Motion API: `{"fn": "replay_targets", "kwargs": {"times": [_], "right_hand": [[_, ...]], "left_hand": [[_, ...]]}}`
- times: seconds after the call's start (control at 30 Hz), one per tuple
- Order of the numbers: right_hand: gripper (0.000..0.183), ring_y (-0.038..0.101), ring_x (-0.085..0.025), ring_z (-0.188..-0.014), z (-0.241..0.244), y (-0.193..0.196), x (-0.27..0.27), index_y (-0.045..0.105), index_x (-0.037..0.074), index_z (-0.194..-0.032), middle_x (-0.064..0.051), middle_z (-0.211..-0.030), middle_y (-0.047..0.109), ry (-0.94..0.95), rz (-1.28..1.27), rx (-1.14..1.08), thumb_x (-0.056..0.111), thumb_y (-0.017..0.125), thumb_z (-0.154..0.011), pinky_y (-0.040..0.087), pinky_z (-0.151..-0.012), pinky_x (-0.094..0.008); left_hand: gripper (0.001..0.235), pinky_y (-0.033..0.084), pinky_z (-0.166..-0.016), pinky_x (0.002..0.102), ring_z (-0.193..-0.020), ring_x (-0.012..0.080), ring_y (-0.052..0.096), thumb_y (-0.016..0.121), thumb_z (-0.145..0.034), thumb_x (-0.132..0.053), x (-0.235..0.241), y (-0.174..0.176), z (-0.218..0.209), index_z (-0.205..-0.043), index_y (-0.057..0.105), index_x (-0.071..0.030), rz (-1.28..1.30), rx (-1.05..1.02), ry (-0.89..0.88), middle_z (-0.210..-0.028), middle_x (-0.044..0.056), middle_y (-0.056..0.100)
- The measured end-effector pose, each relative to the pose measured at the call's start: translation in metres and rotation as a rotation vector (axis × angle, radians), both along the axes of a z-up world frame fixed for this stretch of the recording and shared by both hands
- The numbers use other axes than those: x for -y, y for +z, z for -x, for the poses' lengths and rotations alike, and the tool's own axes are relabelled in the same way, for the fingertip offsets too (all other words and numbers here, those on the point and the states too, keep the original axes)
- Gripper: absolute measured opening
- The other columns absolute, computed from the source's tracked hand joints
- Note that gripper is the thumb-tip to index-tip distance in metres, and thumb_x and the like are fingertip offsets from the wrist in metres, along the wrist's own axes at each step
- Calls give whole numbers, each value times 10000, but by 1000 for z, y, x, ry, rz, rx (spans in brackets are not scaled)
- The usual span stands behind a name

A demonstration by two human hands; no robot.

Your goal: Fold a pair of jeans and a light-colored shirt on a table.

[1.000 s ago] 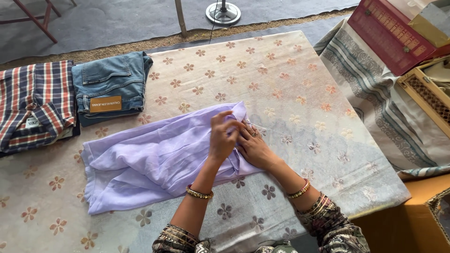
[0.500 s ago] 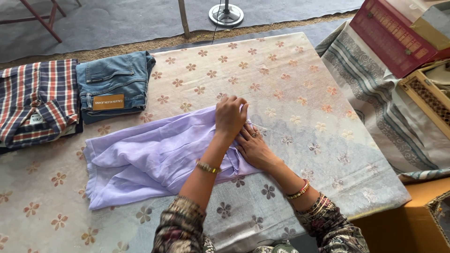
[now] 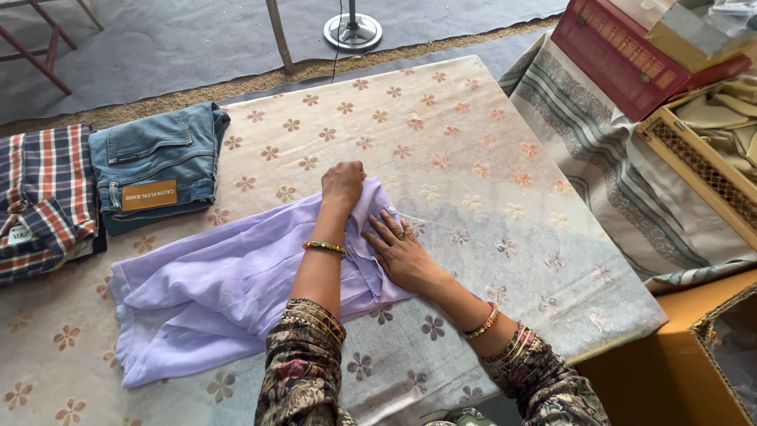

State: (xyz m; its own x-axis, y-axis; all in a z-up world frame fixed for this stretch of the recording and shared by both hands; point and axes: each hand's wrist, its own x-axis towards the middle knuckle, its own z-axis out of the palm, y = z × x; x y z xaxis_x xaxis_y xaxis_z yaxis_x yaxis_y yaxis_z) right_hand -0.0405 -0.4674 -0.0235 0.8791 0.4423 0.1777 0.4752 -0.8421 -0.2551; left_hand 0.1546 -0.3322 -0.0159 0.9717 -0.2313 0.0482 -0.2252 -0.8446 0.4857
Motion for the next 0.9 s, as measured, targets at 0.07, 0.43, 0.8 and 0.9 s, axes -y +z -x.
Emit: {"fn": "replay_targets", "kwargs": {"times": [0.07, 0.43, 0.8, 0.9], "right_hand": [[541, 97, -327, -1573, -1, 0, -1, 410, 131, -1550, -132, -1662, 279, 2, -10, 10, 305, 466, -1041, 74, -1247, -563], [542, 99, -338, -1569, -1, -2, -3, 418, 114, -1538, -146, -1651, 285, -8, 16, 8, 303, 475, -1033, 76, -1242, -567], [533, 72, -339, -1569, 3, 5, -6, 387, 111, -1555, -152, -1665, 252, -23, -4, -46, 274, 441, -1050, 87, -1227, -593], [534, 78, -329, -1574, 5, 8, -7, 387, 123, -1559, -136, -1671, 251, -22, -13, -41, 273, 433, -1049, 84, -1236, -587]], "left_hand": [[165, 573, -827, 462, -943, 333, 734, 639, -983, -247, -8, -12, -2, -990, 756, -131, -64, 175, -94, -985, 155, 754], [233, 482, -809, 433, -828, 236, 711, 653, -964, -346, 10, 41, 29, -893, 735, -139, -66, 440, -206, -864, 42, 734], [177, 533, -863, 468, -840, 268, 745, 706, -926, -306, 23, 10, -12, -865, 790, -163, -228, 205, -196, -867, 100, 762], [164, 575, -790, 462, -858, 335, 743, 700, -929, -291, 13, -4, -18, -896, 787, -156, -59, 204, -193, -889, 144, 747]]}}
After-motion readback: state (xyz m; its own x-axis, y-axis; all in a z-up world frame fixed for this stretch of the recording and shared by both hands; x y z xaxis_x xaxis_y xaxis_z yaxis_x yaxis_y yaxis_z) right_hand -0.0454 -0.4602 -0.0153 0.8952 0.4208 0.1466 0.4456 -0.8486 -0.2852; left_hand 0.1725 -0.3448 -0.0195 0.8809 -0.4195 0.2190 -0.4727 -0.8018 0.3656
